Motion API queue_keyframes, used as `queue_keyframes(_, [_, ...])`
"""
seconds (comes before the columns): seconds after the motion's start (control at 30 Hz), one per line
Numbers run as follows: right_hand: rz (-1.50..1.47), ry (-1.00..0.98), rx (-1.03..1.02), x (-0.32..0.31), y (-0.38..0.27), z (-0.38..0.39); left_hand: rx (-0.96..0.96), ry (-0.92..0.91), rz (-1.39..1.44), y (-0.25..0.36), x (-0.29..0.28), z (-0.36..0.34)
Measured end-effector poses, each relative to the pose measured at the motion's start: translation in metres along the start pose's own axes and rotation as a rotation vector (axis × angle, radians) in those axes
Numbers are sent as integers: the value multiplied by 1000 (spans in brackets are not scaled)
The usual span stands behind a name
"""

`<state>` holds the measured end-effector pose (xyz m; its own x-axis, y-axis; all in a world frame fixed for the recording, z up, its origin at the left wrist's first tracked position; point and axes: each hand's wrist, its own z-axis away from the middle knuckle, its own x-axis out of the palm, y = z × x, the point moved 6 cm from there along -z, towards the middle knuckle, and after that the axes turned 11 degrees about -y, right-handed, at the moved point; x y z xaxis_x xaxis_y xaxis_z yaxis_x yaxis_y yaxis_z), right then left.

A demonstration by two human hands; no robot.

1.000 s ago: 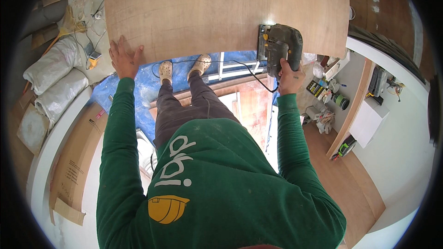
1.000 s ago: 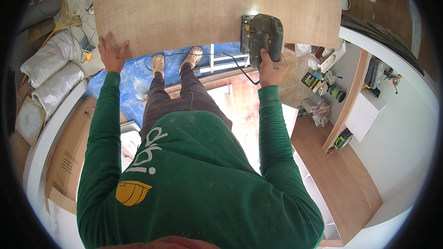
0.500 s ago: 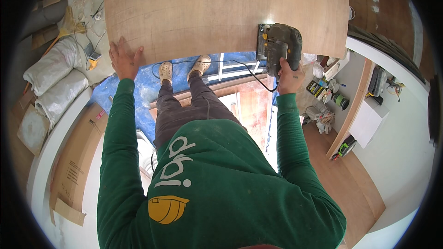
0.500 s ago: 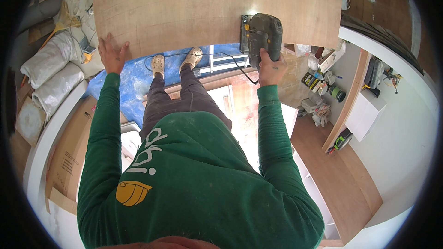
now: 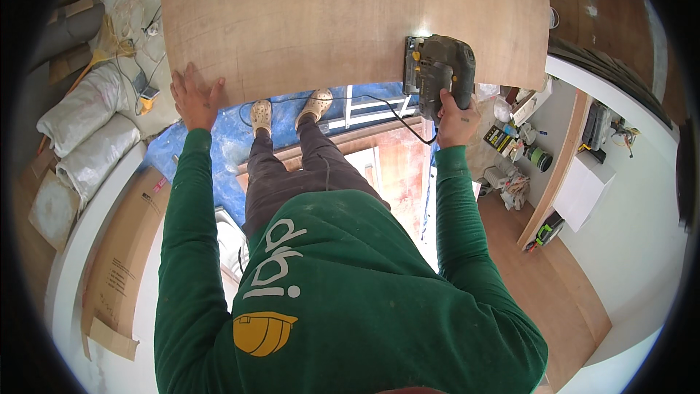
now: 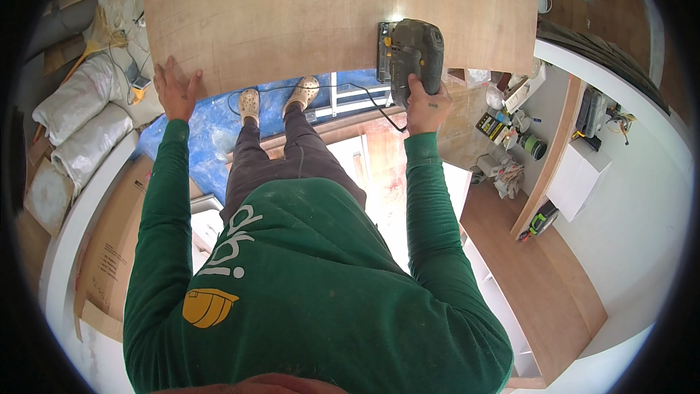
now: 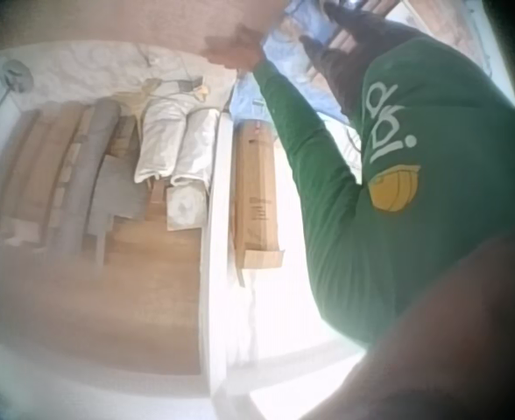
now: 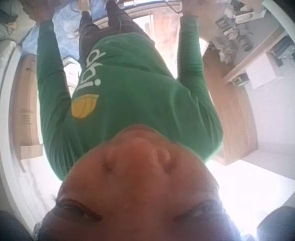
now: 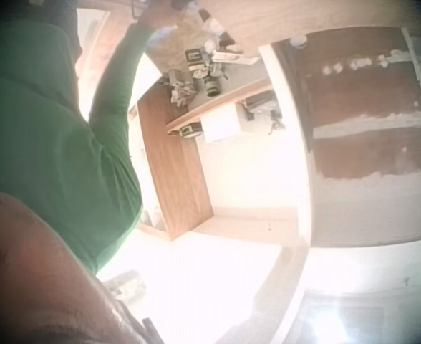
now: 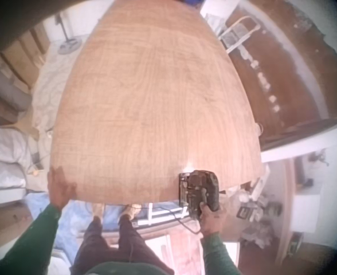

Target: The person prepares a jigsaw by inserting a blade and adjusting the tool, then cuts a large sheet of plywood along a marked line. The person repositions the sheet and continues cutting to shape the wood.

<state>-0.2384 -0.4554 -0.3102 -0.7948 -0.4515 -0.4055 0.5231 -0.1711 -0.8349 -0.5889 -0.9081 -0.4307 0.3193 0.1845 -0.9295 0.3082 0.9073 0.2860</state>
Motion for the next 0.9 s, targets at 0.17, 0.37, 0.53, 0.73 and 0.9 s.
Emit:
queue_keyframes(0.17, [-16, -4, 1, 2, -3, 1, 4, 5, 4, 1, -1, 1])
queue_keyframes(0.37, [-17, 3, 1, 3, -4, -1, 10, 6, 7, 3, -3, 1])
queue_keyframes(0.53, [-26, 3, 6, 3, -2, -3, 0, 8, -1, 3, -4, 1])
queue_keyframes(0.73, [-2, 1, 13, 4, -6, -4, -3, 4, 4, 3, -3, 1])
queue_keyframes(0.9, [-2, 11, 3, 6, -9, -4, 2, 12, -9, 3, -3, 1])
